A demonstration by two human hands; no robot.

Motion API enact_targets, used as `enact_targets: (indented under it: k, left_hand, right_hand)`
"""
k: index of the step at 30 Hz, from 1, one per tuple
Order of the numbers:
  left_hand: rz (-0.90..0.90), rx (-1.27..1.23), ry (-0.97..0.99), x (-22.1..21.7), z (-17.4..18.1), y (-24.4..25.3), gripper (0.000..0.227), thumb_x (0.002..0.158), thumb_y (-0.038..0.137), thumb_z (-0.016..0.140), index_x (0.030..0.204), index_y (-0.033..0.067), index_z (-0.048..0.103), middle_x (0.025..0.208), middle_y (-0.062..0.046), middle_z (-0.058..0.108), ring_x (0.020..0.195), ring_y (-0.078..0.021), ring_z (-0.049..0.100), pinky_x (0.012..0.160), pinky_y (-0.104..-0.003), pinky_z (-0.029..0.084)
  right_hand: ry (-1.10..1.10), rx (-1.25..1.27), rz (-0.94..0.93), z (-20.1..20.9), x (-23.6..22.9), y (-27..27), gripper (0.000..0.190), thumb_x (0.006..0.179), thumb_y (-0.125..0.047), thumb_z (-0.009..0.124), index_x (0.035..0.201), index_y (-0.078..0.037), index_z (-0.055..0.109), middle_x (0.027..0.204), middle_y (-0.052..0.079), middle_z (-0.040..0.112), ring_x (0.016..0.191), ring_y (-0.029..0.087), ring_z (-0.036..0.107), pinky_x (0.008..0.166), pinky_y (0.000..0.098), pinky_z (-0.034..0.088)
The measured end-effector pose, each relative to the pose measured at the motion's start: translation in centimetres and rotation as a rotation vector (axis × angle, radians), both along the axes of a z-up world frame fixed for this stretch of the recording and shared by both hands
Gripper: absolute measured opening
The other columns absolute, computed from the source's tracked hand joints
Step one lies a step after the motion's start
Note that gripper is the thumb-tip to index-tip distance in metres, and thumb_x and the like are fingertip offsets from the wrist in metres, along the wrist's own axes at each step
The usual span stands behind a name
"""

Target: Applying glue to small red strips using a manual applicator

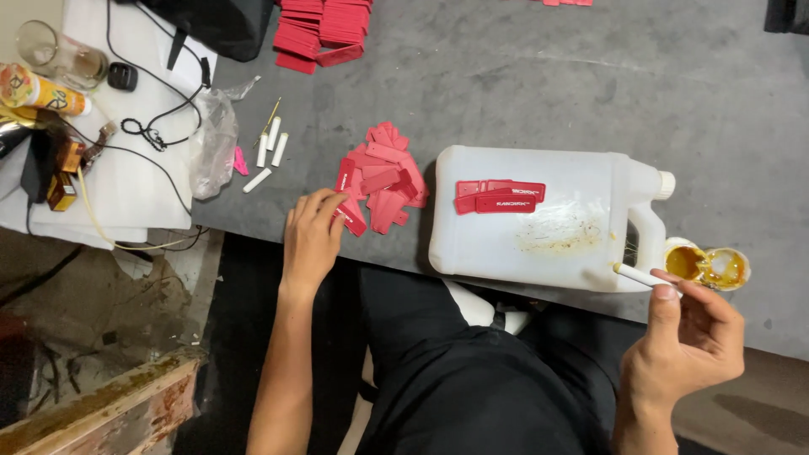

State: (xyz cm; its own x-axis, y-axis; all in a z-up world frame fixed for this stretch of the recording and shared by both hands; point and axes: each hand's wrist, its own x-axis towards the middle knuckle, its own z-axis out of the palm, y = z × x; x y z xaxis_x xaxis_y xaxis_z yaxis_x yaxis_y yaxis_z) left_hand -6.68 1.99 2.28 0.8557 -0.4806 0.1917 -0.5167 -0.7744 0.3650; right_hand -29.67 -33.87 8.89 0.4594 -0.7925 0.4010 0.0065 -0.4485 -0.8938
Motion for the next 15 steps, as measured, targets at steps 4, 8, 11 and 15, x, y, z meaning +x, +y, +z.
enact_targets:
  k: [4, 8, 11, 15]
  left_hand:
    - [-0.078, 0.008, -0.054, 0.1, 0.0, 0.8, 0.029, 0.091, 0.004, 0.07, 0.118, 0.0136, 0.069, 0.128, -0.001, 0.063, 0.11, -0.0266, 0.06, 0.081, -0.043, 0.045]
    - [-0.122, -0.006, -0.106, 0.9, 0.5, 1.3, 0.011, 0.091, 0.01, 0.074, 0.099, 0.0147, 0.068, 0.112, 0.0, 0.063, 0.103, -0.024, 0.059, 0.084, -0.041, 0.041]
    - [-0.089, -0.17, 0.031, 1.2, 1.6, 0.8, 0.007, 0.092, 0.013, 0.074, 0.093, 0.016, 0.068, 0.097, 0.004, 0.067, 0.094, -0.0193, 0.061, 0.088, -0.037, 0.038]
    - [0.057, -0.52, 0.344, 0.2, 7.0, -4.5, 0.018, 0.085, -0.001, 0.079, 0.098, 0.0124, 0.077, 0.086, -0.002, 0.07, 0.076, -0.0107, 0.064, 0.075, -0.024, 0.051]
  right_hand:
    - [0.007, 0.019, 0.016, -0.2, 0.3, 0.3, 0.016, 0.115, 0.004, 0.072, 0.122, 0.007, 0.058, 0.114, 0.028, 0.069, 0.109, 0.033, 0.073, 0.11, 0.0405, 0.06]
    - [0.01, 0.018, 0.028, -0.2, 0.3, 0.8, 0.015, 0.115, 0.005, 0.072, 0.122, 0.007, 0.058, 0.115, 0.027, 0.069, 0.109, 0.033, 0.072, 0.112, 0.0416, 0.06]
    - [-0.002, 0.005, 0.019, -0.2, 0.4, 0.8, 0.015, 0.115, 0.006, 0.072, 0.122, 0.008, 0.058, 0.114, 0.028, 0.068, 0.108, 0.033, 0.072, 0.111, 0.0422, 0.061]
    - [0.006, 0.012, -0.012, 0.1, 0.3, 0.7, 0.014, 0.112, 0.005, 0.07, 0.119, 0.005, 0.059, 0.11, 0.025, 0.068, 0.106, 0.034, 0.074, 0.106, 0.0408, 0.062]
